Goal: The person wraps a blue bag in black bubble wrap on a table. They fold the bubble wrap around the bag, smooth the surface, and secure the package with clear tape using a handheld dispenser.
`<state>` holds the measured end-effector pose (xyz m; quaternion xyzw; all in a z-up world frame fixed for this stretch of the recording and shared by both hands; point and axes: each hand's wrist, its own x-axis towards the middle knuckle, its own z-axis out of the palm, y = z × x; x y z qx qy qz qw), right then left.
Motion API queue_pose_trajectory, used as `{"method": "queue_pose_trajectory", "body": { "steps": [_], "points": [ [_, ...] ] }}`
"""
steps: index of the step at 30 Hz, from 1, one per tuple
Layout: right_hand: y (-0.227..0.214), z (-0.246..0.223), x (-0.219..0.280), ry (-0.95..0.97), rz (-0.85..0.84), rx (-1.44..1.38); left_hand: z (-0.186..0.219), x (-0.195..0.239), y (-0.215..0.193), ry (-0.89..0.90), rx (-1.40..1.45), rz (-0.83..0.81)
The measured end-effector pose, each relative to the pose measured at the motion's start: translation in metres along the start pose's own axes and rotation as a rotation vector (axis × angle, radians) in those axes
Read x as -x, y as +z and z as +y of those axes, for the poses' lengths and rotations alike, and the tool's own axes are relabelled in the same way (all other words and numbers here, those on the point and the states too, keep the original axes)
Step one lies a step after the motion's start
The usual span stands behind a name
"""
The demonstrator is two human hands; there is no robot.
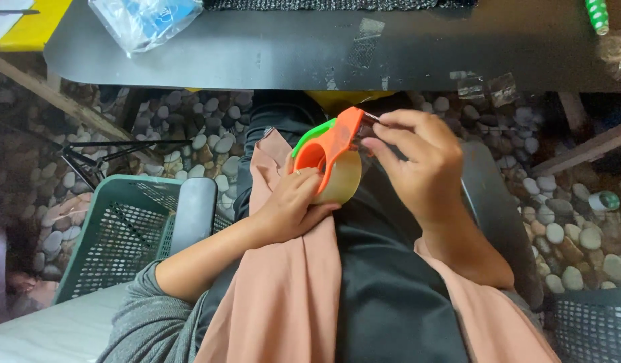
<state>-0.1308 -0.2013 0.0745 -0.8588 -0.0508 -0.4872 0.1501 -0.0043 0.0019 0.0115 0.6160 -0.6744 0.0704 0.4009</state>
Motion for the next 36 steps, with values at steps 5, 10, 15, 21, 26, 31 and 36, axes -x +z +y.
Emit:
{"method": "queue_pose_trajectory", "body": {
  "steps": [5,10,15,21,26,31,36],
  "points": [
    [0.016,0.008,0.01,0.06,0.05,0.04,0.003,-0.008,-0.001,0.058,-0.053,0.147],
    [0.019,0.015,0.014,0.045,-0.061,0.068,-0.005,-0.002,0.001,-0.052,0.034,0.11],
    [0.003,-0.004,0.003,0.202,-0.156,-0.181,-0.03,0.014,0.011,-0.193,0.125,0.091],
    [-0.01,0.01,-0.003,0.393,-0.203,-0.42,-0.026,0.009,0.011,-0.159,0.165,0.058],
    [-0.039,0.02,-0.008,0.599,-0.222,-0.615,-0.032,0.012,0.018,-0.117,0.159,0.081],
    [-0.053,0.069,0.005,0.62,-0.202,-0.636,-0.003,-0.006,-0.005,-0.137,0.179,-0.004],
    [-0.015,0.107,0.014,0.657,-0.268,-0.86,0.0,-0.007,-0.008,-0.132,0.207,-0.07]
  ]
}}
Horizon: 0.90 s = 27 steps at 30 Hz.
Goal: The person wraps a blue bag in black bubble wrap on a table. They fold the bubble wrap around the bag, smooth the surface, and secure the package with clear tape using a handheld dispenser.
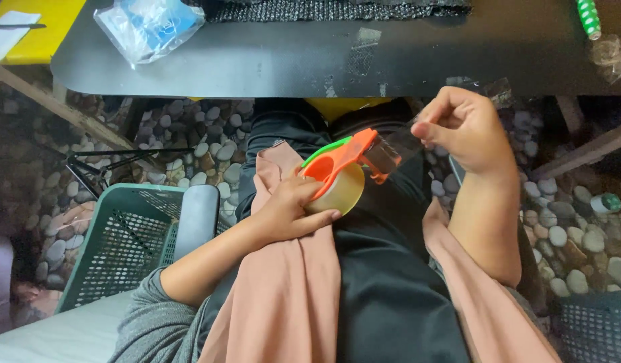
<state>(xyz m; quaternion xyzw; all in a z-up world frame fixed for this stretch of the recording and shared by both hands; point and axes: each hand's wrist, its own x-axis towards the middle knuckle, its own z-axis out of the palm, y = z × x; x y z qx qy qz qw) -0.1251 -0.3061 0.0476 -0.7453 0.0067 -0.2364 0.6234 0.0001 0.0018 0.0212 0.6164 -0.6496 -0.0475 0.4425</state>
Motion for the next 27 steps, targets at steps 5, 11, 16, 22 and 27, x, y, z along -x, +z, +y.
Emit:
{"method": "queue_pose_trajectory", "body": {
  "steps": [5,11,16,22,27],
  "points": [
    [0.009,0.032,-0.015,-0.004,0.084,-0.078,-0.016,0.007,0.009,0.029,0.034,0.041],
    [0.037,0.041,-0.026,0.051,0.019,-0.08,-0.004,0.0,0.008,0.134,-0.034,0.114],
    [0.032,0.076,-0.033,0.163,0.122,0.349,-0.024,0.009,0.021,0.253,-0.116,0.181],
    [-0.049,0.068,-0.054,-0.144,0.58,0.334,-0.016,0.004,0.014,0.322,-0.215,0.191],
    [-0.226,0.169,-0.041,-0.349,1.177,-0.303,-0.005,0.0,0.011,0.223,-0.057,0.143]
  ]
}}
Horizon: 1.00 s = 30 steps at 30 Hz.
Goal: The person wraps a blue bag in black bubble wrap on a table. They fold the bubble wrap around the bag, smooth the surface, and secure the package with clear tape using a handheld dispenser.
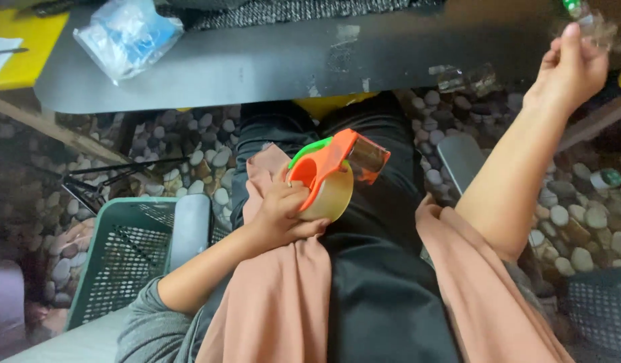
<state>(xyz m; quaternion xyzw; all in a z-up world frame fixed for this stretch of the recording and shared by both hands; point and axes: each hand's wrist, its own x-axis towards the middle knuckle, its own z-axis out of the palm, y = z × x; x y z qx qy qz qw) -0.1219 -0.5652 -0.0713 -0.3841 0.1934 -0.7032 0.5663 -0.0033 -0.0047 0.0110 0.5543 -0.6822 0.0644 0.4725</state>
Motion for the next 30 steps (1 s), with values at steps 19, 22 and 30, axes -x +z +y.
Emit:
{"method": "queue_pose_trajectory", "body": {
  "steps": [19,22,30],
  "points": [
    [-0.035,0.073,0.003,0.445,0.628,0.616,-0.003,0.01,-0.004,-0.285,0.143,-0.054],
    [-0.019,0.04,-0.004,-0.118,0.348,0.434,-0.004,0.007,-0.005,-0.277,0.097,-0.061],
    [0.144,-0.214,0.24,-0.587,-1.008,0.599,0.003,0.002,-0.007,-0.273,0.014,-0.116]
  ]
}}
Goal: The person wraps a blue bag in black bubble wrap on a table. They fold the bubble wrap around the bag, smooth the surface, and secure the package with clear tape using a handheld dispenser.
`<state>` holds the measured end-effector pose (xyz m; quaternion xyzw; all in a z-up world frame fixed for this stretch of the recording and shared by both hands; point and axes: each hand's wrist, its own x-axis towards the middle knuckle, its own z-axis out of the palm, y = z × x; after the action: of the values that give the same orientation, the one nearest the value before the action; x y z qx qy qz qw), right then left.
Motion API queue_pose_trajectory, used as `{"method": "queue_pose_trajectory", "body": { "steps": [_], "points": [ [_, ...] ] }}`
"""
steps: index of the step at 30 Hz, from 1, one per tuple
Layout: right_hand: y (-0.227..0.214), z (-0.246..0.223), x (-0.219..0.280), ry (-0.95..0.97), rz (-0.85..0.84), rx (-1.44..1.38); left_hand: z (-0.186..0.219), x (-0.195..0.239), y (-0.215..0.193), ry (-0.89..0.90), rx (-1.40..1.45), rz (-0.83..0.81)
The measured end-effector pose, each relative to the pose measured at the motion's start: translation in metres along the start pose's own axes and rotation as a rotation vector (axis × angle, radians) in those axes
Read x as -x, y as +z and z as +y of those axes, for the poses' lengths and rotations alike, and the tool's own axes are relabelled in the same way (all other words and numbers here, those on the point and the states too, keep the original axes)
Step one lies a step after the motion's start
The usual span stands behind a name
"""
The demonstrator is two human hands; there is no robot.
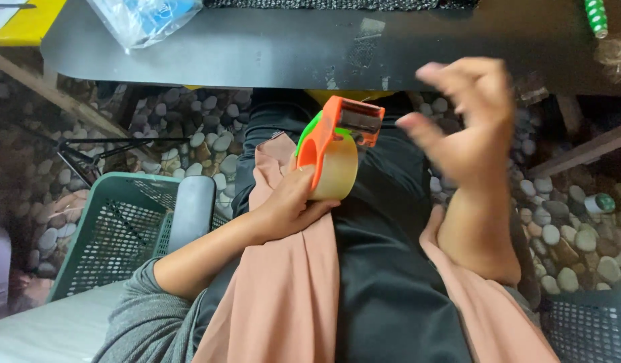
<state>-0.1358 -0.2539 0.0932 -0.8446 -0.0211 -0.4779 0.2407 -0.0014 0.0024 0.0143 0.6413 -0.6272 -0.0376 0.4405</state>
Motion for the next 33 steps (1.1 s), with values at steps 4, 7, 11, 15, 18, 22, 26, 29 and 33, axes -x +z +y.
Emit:
{"method": "queue_pose_trajectory", "body": {
  "steps": [4,7,11,15,18,22,26,29,33],
  "points": [
    [0.024,-0.027,0.005,-0.161,-0.093,0.09,0.002,0.001,0.001,0.095,-0.068,0.004],
    [0.039,-0.022,0.015,-0.152,-0.045,0.087,0.004,-0.005,0.0,0.208,-0.115,0.074],
    [0.047,-0.02,0.026,-0.163,-0.049,0.137,-0.019,0.004,0.01,0.277,-0.182,0.144],
    [0.031,-0.022,0.027,-0.138,-0.152,0.194,-0.032,0.009,0.014,0.212,-0.117,0.118],
    [0.013,-0.033,0.018,-0.006,-0.25,0.025,-0.028,0.007,0.01,0.186,-0.133,0.112],
    [0.01,-0.035,0.01,0.186,-0.359,-0.325,-0.032,0.009,0.013,0.164,-0.101,0.105],
    [0.011,-0.025,0.007,0.304,-0.298,-0.363,-0.019,0.004,0.008,0.144,-0.073,0.089],
    [0.003,-0.026,0.008,0.367,-0.288,-0.428,-0.019,0.002,0.013,0.154,-0.044,0.101],
    [-0.021,-0.018,0.014,0.373,-0.285,-0.426,0.002,-0.005,0.002,0.054,-0.041,-0.012]
  ]
}}
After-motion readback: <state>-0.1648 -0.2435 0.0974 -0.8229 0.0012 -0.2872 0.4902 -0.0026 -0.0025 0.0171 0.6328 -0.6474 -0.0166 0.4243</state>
